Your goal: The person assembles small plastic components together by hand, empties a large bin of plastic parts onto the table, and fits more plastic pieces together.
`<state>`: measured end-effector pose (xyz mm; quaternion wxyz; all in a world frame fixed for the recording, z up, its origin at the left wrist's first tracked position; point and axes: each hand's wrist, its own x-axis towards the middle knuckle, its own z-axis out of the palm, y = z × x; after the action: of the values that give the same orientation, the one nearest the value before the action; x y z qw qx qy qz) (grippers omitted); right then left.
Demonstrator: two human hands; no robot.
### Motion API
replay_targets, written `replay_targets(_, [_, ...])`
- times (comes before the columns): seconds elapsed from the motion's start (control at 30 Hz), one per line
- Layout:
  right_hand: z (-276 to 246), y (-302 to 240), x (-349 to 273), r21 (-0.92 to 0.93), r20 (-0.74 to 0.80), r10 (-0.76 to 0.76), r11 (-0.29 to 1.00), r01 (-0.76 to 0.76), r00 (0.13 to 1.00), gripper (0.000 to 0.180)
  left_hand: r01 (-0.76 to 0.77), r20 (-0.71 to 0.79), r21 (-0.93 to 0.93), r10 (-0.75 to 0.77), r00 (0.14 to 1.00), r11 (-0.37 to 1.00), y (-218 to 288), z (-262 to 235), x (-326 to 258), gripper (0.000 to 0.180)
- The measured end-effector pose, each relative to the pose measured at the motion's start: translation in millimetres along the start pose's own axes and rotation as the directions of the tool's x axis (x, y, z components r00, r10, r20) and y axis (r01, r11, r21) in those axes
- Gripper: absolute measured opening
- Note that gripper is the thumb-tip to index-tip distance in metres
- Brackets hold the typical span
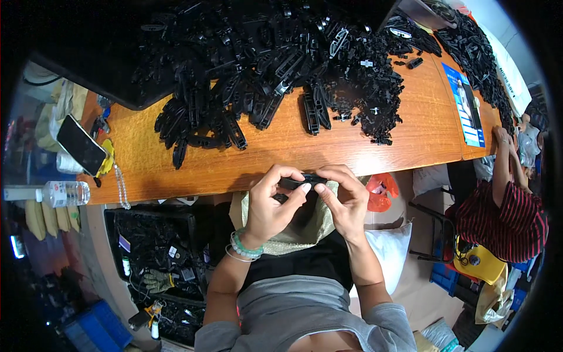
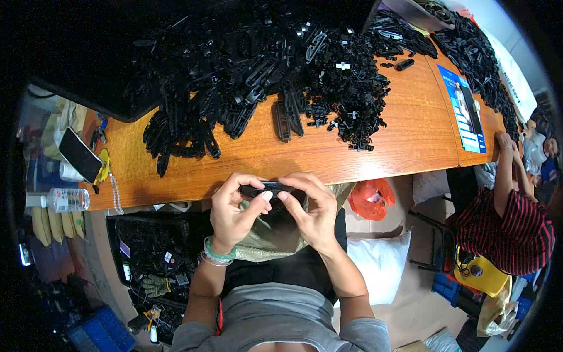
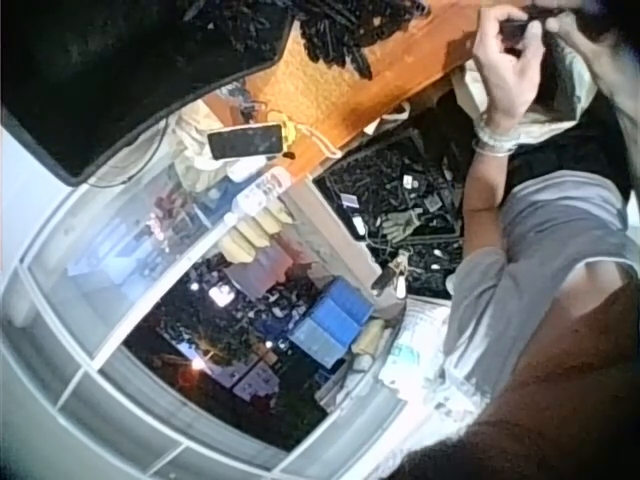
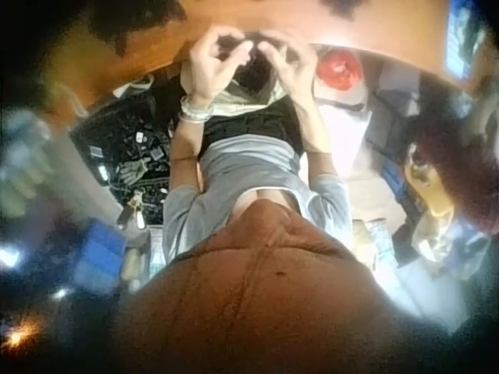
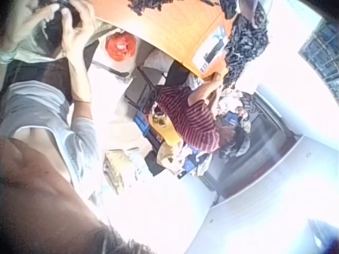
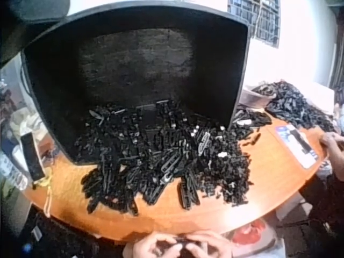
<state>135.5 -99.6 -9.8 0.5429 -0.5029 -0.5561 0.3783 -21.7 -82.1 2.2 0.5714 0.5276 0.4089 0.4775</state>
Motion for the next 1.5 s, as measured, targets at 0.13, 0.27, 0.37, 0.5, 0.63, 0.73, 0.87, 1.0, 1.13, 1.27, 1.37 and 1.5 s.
replay_targets(0.13, [-24,1,11,-0.041,0.381,0.112,0.994,-0.104,0.918,0.022,-0.067,0.242,0.258,0.002,0.970,0.964,3,-25,1,0.017])
replay_targets(0.27, [-33,9,32,-0.277,0.170,-0.074,0.953,0.120,0.983,0.017,-0.256,0.300,0.394,0.139,0.944,0.883,8,-29,18,0.013])
replay_targets(0.37, [-32,15,77,-0.703,0.052,-0.357,0.650,0.288,0.933,0.018,-0.406,0.268,0.508,0.308,0.913,0.760,4,-7,48,0.017])
replay_targets(0.5, [-31,29,92,-0.822,0.140,-0.321,0.490,0.291,0.937,0.017,-0.552,0.442,0.809,0.408,0.799,0.204,-19,9,93,0.031])
replay_targets(0.63, [-31,39,85,-0.652,-0.018,-0.460,0.678,0.339,0.888,0.018,-0.593,0.566,0.803,0.240,0.789,0.057,-12,6,92,0.030])
replay_targets(0.73, [-27,36,68,0.161,-0.118,0.055,0.986,-0.035,0.991,0.014,-0.544,0.438,0.818,0.410,0.800,0.188,-23,-9,77,0.029])
replay_targets(0.87, [-31,30,48,0.598,0.082,0.142,0.785,-0.162,0.987,0.020,-0.452,0.026,0.556,0.530,0.848,0.698,-19,-1,50,0.032])
replay_targets(1.0, [-25,12,37,0.492,0.047,0.291,0.826,-0.275,0.956,0.016,-0.177,-0.112,0.110,0.189,0.975,0.978,-14,6,22,0.025])
replay_targets(1.13, [-20,3,31,0.254,-0.022,0.012,0.967,-0.006,1.000,0.015,-0.078,-0.021,-0.040,0.077,0.997,0.996,-5,8,14,0.023])
replay_targets(1.27, [-14,-2,28,-0.001,-0.037,-0.095,0.996,0.095,0.995,0.018,-0.048,0.026,-0.174,0.053,0.998,0.984,-4,1,12,0.022])
replay_targets(1.37, [-15,-6,26,-0.283,-0.031,-0.223,0.937,0.206,0.974,0.016,0.032,0.072,-0.273,-0.012,0.997,0.961,1,0,14,0.024])
replay_targets(1.5, [-11,-10,26,-0.392,0.076,-0.393,0.833,0.390,0.916,0.018,0.010,0.026,-0.263,-0.003,1.000,0.965,-1,6,15,0.022])
